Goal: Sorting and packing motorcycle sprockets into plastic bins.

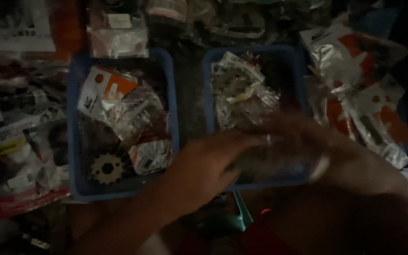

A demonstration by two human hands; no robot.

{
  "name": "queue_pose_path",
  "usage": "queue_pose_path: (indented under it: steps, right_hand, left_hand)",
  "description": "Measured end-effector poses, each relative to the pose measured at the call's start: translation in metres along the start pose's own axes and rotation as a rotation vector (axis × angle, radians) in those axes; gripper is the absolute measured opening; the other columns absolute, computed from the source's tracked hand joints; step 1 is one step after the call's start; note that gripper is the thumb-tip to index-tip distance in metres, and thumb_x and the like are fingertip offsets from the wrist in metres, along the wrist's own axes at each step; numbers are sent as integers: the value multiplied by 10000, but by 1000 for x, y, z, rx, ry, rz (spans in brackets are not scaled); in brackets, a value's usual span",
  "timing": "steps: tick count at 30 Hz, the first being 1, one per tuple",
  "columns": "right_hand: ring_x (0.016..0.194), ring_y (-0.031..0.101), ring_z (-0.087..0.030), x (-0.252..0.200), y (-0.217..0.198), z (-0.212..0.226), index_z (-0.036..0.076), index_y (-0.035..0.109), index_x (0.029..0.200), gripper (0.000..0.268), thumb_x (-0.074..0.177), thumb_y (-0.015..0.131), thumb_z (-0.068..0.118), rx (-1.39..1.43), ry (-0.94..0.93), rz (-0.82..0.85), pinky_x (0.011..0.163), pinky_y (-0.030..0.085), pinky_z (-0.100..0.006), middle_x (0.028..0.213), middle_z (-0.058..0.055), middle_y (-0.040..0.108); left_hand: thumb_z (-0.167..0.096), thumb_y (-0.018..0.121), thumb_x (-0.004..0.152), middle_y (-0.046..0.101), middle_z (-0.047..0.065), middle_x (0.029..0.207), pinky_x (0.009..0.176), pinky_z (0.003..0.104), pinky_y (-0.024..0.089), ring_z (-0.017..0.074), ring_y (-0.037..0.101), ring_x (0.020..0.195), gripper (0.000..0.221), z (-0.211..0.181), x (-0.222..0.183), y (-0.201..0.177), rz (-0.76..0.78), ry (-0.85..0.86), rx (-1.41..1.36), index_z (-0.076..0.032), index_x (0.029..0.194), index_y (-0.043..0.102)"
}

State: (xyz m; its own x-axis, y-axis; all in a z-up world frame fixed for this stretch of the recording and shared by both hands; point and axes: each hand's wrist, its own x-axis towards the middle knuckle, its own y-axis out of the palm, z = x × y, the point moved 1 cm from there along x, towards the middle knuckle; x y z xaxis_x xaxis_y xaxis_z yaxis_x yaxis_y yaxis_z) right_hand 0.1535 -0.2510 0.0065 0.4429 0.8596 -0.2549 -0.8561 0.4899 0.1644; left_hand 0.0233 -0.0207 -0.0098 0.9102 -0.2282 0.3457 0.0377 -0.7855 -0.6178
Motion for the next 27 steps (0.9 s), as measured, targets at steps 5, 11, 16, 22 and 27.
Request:
queue_pose_path:
  steps: [5, 11, 16, 22, 27]
  right_hand:
    - [840, 705, -307, 22, 27, 19, 296, 448, 1643, 696, 1003, 713, 361, -1059, 929, 9, 752, 560, -396, 1076, -144, 716]
    - [844, 716, -162, -24, -17, -70, 107, 733, 1406, 388, 1082, 570, 246, -557, 325, -68, 696, 630, -316, 1045, -47, 816]
    - [1032, 778, -183, -29, 0, -46, 31, 593, 1389, 382, 1067, 551, 232, -559, -54, 106, 798, 652, -314, 1208, -108, 760]
    - [1012, 770, -247, -29, -58, -8, 8, 613, 1333, 418, 1081, 529, 331, -464, -18, 164, 816, 645, -385, 1181, -149, 756]
    - [995, 763, -300, -15, -110, 23, -12, 629, 1286, 482, 1093, 512, 414, -396, 8, 171, 831, 639, -444, 1158, -182, 753]
  left_hand:
    - [-86, 641, 997, 786, 143, 1233, 761, 499, 624, 322, 766, 933, 444, 0, 15, -18, 284, -734, -361, -89, 1440, 609]
    - [96, 617, 882, 537, 262, 1549, 1143, 478, 533, 411, 570, 1400, 744, 14, 11, 0, -200, -245, -44, -20, 1587, 411]
    - [86, 615, 880, 507, 257, 1576, 1173, 506, 469, 428, 506, 1457, 751, 1, 5, 20, 18, 36, -226, -5, 1594, 399]
    - [-200, 732, 909, 572, 234, 1433, 1008, 486, 552, 393, 599, 1269, 568, 20, -15, -22, 238, -97, 89, 8, 1409, 560]
    - [-163, 752, 817, 668, 166, 1244, 694, 513, 602, 369, 699, 1107, 437, 40, -40, -91, 116, -469, 815, -51, 1236, 702]
